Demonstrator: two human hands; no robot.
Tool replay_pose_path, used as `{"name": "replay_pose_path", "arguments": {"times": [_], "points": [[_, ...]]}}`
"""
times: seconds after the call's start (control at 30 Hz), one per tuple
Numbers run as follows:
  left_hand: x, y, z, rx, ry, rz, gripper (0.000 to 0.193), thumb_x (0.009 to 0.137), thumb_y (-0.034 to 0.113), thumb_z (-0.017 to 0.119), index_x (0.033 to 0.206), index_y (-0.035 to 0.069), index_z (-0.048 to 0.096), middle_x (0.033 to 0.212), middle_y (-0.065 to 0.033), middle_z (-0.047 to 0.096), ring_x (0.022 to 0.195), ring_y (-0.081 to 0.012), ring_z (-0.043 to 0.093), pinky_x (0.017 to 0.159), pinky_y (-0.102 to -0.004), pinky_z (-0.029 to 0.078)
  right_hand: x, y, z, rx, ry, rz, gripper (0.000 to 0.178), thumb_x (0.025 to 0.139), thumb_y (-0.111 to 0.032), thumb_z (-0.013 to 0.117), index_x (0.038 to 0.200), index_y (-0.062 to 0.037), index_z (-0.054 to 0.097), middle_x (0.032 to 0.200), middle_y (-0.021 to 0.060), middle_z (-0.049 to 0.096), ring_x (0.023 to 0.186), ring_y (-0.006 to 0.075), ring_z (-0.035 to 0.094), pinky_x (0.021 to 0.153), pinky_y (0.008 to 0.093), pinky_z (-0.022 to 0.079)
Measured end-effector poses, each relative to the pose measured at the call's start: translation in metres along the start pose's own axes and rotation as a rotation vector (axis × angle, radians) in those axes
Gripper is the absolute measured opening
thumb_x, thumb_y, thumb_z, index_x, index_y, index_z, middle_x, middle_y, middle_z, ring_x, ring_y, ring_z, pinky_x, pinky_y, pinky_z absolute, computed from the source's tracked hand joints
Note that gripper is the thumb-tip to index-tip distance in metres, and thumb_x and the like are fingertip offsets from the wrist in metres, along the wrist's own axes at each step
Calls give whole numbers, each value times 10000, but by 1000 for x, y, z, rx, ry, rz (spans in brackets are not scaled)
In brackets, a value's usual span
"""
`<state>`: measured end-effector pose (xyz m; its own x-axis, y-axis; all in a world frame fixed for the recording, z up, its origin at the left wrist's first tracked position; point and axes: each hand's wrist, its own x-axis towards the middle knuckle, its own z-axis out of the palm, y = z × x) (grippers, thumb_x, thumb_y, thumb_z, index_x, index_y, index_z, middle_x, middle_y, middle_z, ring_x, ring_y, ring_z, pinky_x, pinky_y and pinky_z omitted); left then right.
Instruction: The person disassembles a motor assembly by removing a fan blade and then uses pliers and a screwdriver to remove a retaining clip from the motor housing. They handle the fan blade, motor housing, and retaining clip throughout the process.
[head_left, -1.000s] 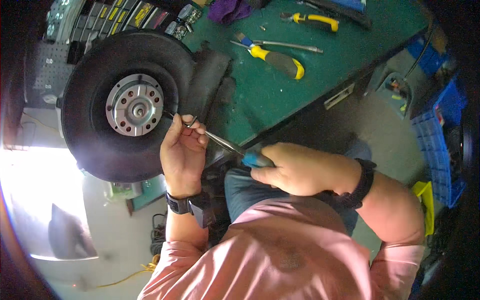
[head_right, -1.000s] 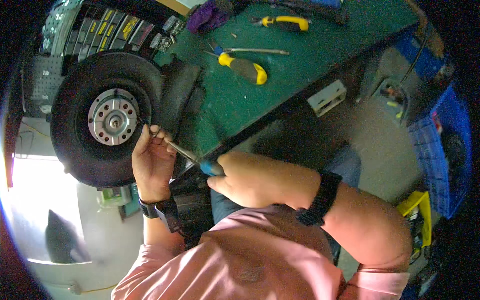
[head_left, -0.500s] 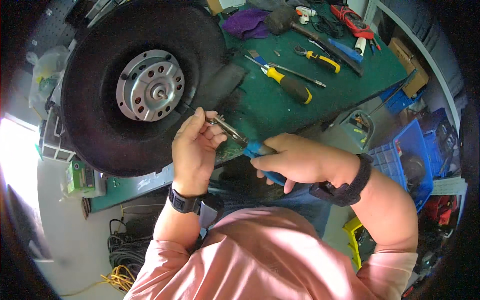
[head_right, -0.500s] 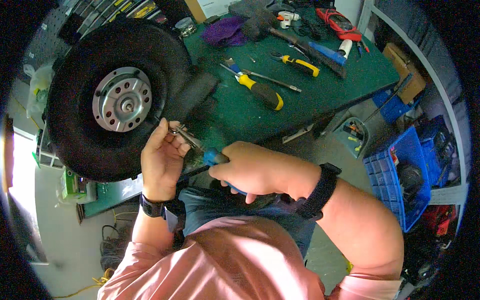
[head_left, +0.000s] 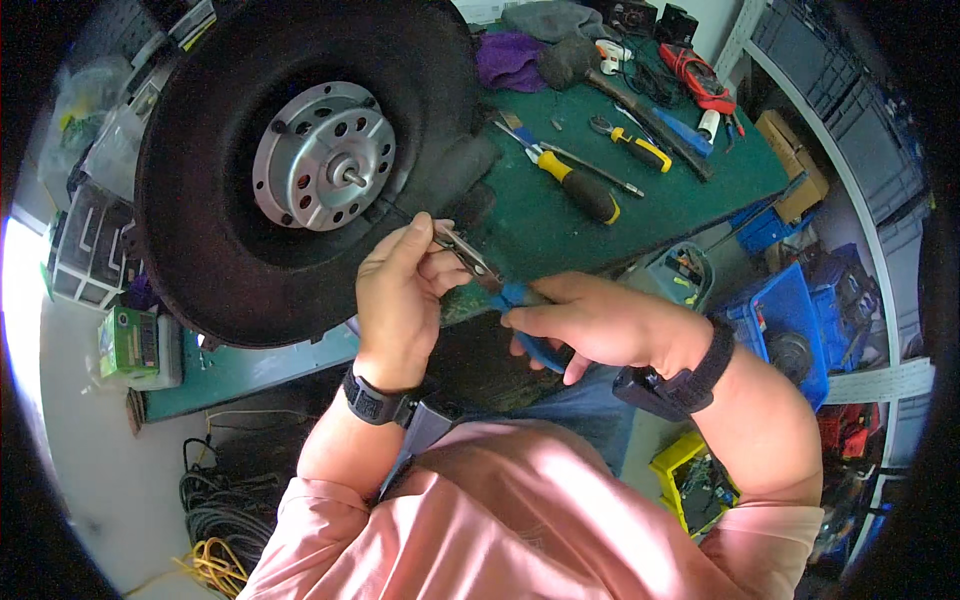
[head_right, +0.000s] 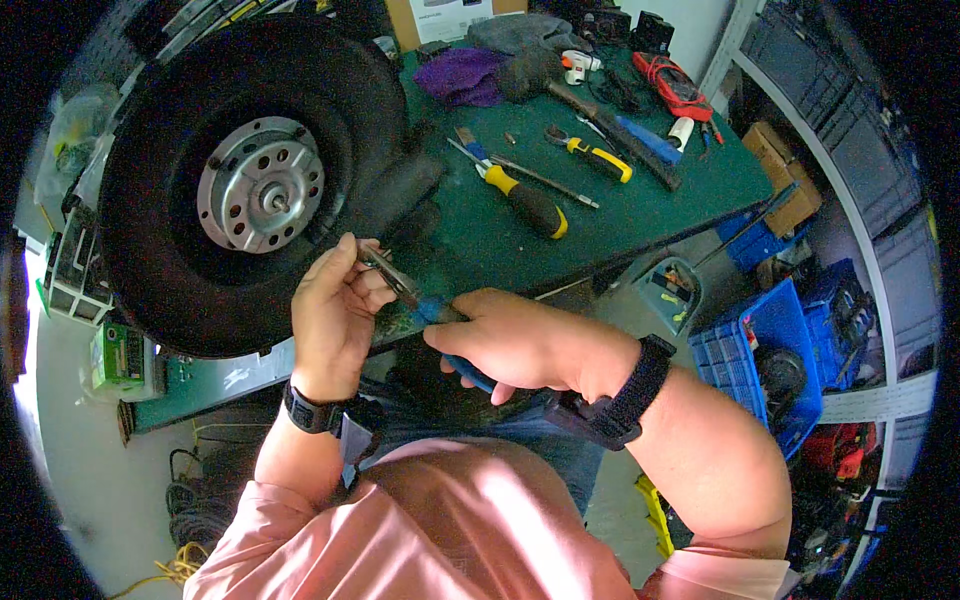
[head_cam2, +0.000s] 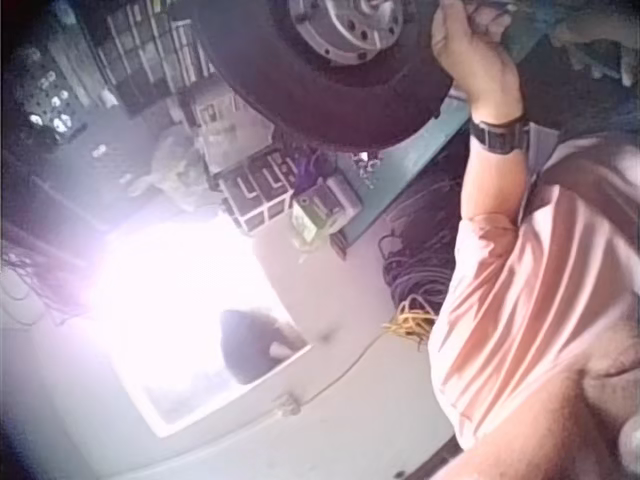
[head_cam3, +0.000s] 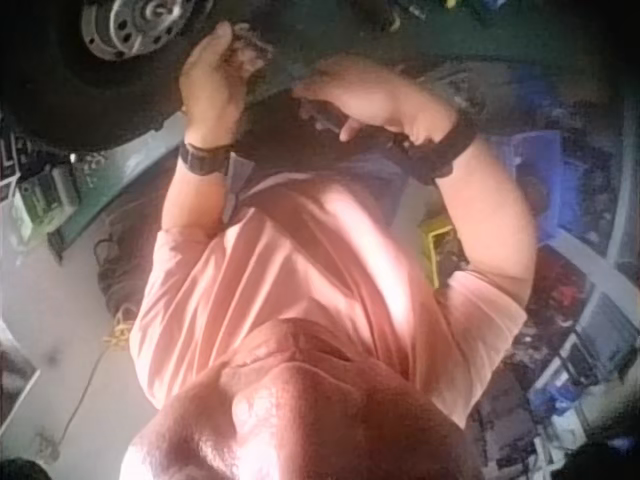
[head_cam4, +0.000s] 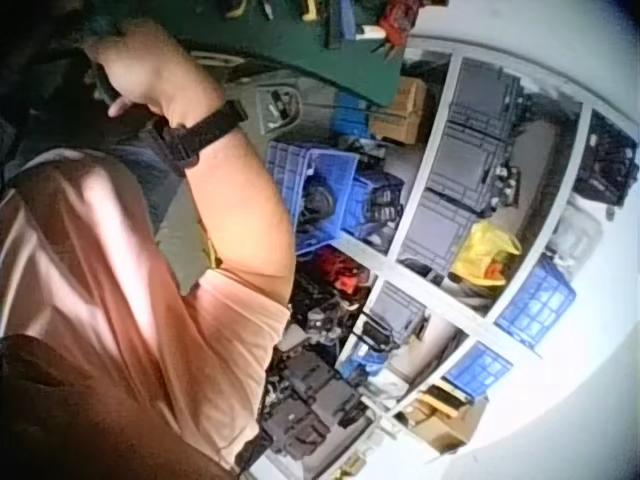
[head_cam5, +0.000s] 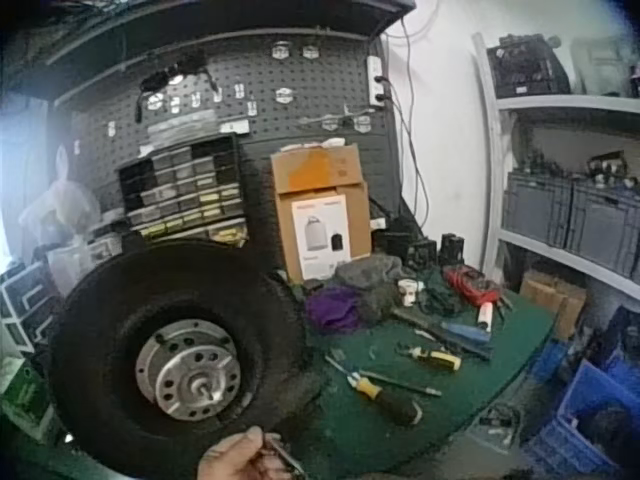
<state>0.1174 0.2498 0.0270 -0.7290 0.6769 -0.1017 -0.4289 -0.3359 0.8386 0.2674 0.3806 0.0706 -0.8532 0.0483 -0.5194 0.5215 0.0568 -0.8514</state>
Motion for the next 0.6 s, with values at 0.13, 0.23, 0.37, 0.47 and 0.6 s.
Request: {"name": "replay_pose_path", "arguments": {"times": [0.13,0.23,0.37,0.47,0.6], "points": [[2,0,0,17,30,-6,260,943,228,565,955,-28,614,803,-74,622,637,-152,637,558,-260,559,-1,-7,-1,-51,29,0,408,908,-386,526,859,17,570,748,103,594,613,190,585,457,297,497],[2,-1,2,6,53,10,283,937,221,577,971,-57,620,780,-79,619,622,-151,635,552,-260,563,-3,-13,-2,-93,46,9,419,907,-391,528,858,23,574,747,107,600,601,190,590,444,308,478],[1,-1,3,-16,49,24,292,934,217,583,975,-69,623,801,-102,635,624,-163,642,551,-262,564,1,-10,-6,-202,71,21,429,910,-405,529,858,18,573,737,88,600,579,178,575,433,323,444],[-1,2,8,-9,71,28,289,934,217,583,970,-67,626,843,-129,654,630,-170,644,554,-263,563,3,-4,-5,-184,74,-60,420,911,-413,534,848,2,566,727,68,592,578,166,563,438,321,433],[0,1,5,-20,60,23,280,936,215,580,969,-58,630,869,-138,664,634,-162,641,572,-269,564,8,7,-3,-4,-41,-136,354,914,-373,573,1004,-32,553,802,42,588,642,125,562,500,276,449]]}}
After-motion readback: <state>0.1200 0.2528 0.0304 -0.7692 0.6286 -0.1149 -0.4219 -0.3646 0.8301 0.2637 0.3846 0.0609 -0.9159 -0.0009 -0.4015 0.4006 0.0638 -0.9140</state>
